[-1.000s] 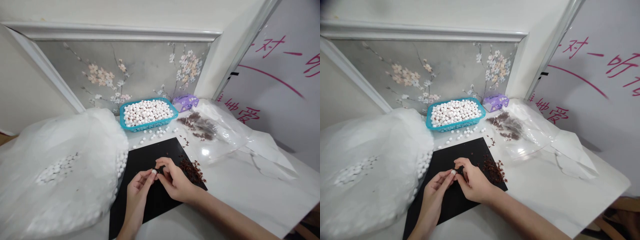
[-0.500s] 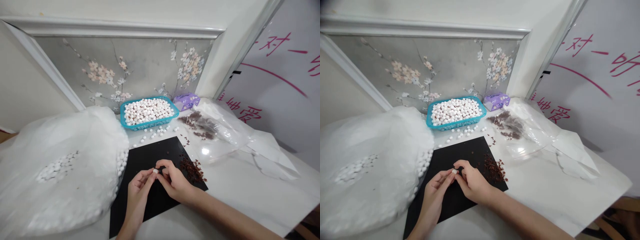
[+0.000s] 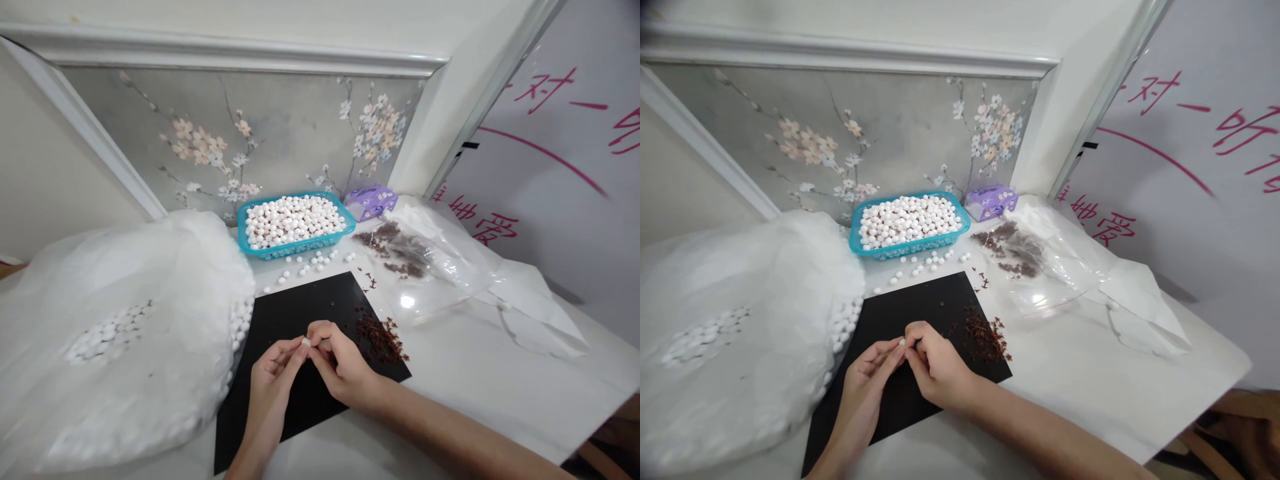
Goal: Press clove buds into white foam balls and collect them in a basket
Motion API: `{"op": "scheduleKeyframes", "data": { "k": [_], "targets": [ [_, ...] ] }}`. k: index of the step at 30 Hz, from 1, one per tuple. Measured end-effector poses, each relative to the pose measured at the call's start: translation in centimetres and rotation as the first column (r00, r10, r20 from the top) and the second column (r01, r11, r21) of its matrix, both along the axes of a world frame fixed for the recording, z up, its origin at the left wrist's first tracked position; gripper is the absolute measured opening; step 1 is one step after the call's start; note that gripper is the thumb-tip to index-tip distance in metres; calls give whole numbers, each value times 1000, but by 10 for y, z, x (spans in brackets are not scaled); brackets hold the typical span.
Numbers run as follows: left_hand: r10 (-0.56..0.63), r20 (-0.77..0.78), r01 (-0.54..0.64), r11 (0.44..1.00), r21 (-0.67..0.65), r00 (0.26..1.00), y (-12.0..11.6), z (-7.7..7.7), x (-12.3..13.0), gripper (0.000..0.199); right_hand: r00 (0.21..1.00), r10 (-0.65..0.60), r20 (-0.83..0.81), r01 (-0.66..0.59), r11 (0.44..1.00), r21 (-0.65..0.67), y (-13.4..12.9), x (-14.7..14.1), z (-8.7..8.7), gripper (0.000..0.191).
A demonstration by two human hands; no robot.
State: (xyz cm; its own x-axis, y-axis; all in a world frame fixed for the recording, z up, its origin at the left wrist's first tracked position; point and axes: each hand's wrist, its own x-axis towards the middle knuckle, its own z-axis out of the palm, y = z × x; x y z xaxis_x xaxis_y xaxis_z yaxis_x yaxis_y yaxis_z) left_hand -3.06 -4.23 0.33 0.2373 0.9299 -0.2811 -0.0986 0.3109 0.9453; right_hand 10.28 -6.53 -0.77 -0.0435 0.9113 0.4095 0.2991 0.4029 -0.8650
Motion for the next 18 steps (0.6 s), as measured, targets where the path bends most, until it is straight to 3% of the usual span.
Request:
{"op": "scheduleKeyframes", "data": {
  "k": [4, 8, 12, 18],
  "targets": [
    [10, -70, -5, 998, 68, 997, 4, 1, -1, 21, 987, -1, 159, 5, 1000, -25, 7, 13, 13, 17],
    [118, -274, -52, 971, 235, 954, 10, 2, -5, 22, 937, -71, 342, 110, 989, -95, 16, 33, 22, 14],
    [166, -398, -36, 948, 315, 902, 11, 0, -7, 21, 841, -65, 537, 171, 974, -150, 22, 41, 15, 12],
    [144, -474, 50, 927, 373, 869, 10, -2, -7, 19, 771, 7, 636, 95, 988, -125, 21, 36, 11, 15]
  ]
}}
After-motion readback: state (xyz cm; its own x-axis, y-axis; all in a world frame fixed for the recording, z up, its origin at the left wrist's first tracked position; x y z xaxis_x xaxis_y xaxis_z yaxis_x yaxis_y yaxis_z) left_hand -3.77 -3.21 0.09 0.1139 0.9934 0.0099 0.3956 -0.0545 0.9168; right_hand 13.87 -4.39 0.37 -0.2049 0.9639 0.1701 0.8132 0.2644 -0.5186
